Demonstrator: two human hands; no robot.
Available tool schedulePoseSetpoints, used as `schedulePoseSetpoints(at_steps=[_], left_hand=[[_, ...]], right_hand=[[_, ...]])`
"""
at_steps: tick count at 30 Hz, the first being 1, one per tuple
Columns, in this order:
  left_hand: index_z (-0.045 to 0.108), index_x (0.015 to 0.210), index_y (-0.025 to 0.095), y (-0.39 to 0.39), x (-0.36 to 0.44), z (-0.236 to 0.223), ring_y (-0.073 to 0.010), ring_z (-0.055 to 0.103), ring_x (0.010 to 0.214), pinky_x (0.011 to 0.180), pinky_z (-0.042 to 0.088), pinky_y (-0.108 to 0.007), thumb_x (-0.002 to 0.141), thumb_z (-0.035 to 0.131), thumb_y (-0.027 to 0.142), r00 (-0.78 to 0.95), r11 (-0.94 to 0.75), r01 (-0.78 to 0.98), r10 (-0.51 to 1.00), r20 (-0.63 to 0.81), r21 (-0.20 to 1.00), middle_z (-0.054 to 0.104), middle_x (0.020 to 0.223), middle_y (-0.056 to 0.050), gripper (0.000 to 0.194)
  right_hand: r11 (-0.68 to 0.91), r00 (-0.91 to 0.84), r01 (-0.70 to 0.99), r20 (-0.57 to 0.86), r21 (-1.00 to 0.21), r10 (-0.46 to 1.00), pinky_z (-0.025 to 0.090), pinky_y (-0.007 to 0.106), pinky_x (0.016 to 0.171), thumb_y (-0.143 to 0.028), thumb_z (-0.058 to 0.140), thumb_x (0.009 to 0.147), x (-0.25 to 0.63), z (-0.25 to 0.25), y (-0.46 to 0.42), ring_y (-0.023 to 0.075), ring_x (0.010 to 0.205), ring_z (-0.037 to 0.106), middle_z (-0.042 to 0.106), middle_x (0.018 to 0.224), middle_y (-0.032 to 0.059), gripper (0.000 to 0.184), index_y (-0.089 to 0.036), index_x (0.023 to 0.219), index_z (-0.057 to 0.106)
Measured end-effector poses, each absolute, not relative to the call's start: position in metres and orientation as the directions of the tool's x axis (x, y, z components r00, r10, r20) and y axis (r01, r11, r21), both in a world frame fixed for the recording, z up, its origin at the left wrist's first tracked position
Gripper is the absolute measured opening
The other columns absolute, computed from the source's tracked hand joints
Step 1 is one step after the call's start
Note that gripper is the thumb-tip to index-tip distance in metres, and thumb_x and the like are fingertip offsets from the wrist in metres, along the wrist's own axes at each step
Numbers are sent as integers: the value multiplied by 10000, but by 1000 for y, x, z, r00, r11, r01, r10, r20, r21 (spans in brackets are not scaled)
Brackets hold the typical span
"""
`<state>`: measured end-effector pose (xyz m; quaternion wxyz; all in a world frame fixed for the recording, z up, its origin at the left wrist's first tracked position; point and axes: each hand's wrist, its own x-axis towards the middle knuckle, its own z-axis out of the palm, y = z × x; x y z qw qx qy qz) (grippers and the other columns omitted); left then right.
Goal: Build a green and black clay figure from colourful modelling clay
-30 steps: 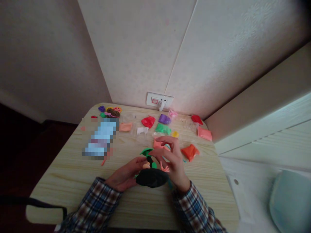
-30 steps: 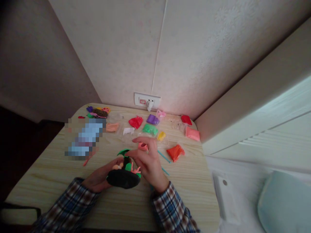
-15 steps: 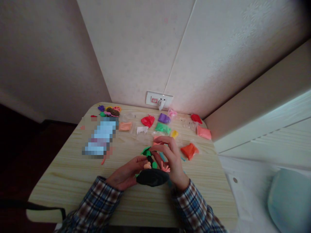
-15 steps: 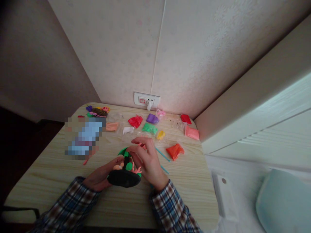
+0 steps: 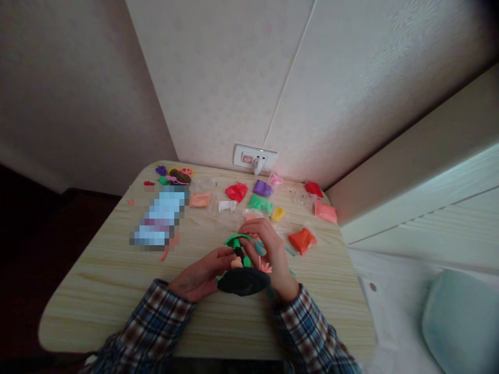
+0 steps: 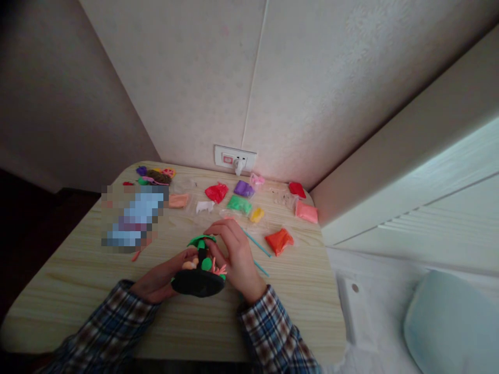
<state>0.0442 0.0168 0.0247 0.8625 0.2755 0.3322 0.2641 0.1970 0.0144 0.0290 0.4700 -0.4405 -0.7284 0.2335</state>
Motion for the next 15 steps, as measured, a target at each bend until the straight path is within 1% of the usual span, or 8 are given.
schedulePoseSetpoints(at_steps=[3, 5, 8, 11, 13, 15], left_hand=[[659, 702, 120, 17, 43, 24, -60, 480, 566, 562, 374, -172, 579, 780, 283, 705, 773, -322, 581, -407, 546, 608, 667, 18, 238], [672, 724, 127, 18, 42, 23, -46, 474, 546, 539, 365, -151, 575, 791, 271, 720, 799, -332, 558, -412, 501, 603, 637, 32, 239], [676, 714, 138, 18, 41, 25, -47, 499, 543, 538, 388, -141, 557, 805, 294, 703, 803, -342, 563, -434, 487, 596, 604, 41, 256], [646, 614, 140, 19, 41, 29, -52, 501, 513, 515, 397, -146, 513, 824, 321, 690, 799, -365, 577, -437, 479, 566, 541, 49, 273], [620, 555, 141, 19, 42, 33, -49, 494, 497, 493, 389, -143, 468, 843, 289, 671, 795, -371, 587, -454, 479, 552, 514, 57, 281], [618, 550, 142, 20, 41, 33, -54, 507, 512, 501, 396, -145, 451, 846, 241, 642, 784, -387, 607, -469, 485, 570, 527, 59, 267]], right_hand=[[485, -155, 401, 464, -777, 872, 452, 333, 764, -213, 503, 863, 198, 30, 15, 180, 864, 552, 594, 884, 40, 86, -226, 910, 573], [453, -167, 367, 421, -813, 891, 452, 328, 767, -231, 508, 863, 200, 31, 15, 176, 861, 551, 596, 897, 41, 104, -222, 937, 579], [357, -225, 304, 297, -883, 928, 454, 316, 773, -291, 508, 868, 206, 32, 14, 171, 859, 562, 611, 931, 43, 172, -212, 998, 589], [256, -285, 241, 184, -936, 941, 463, 312, 775, -344, 505, 867, 209, 29, 13, 170, 856, 579, 633, 954, 40, 231, -216, 1042, 585], [206, -291, 215, 139, -955, 947, 473, 303, 759, -339, 507, 866, 208, 27, 13, 165, 837, 588, 639, 934, 35, 219, -218, 1029, 589], [187, -264, 225, 125, -956, 956, 476, 294, 745, -306, 509, 867, 208, 24, 14, 161, 829, 593, 637, 916, 32, 183, -215, 999, 597]])
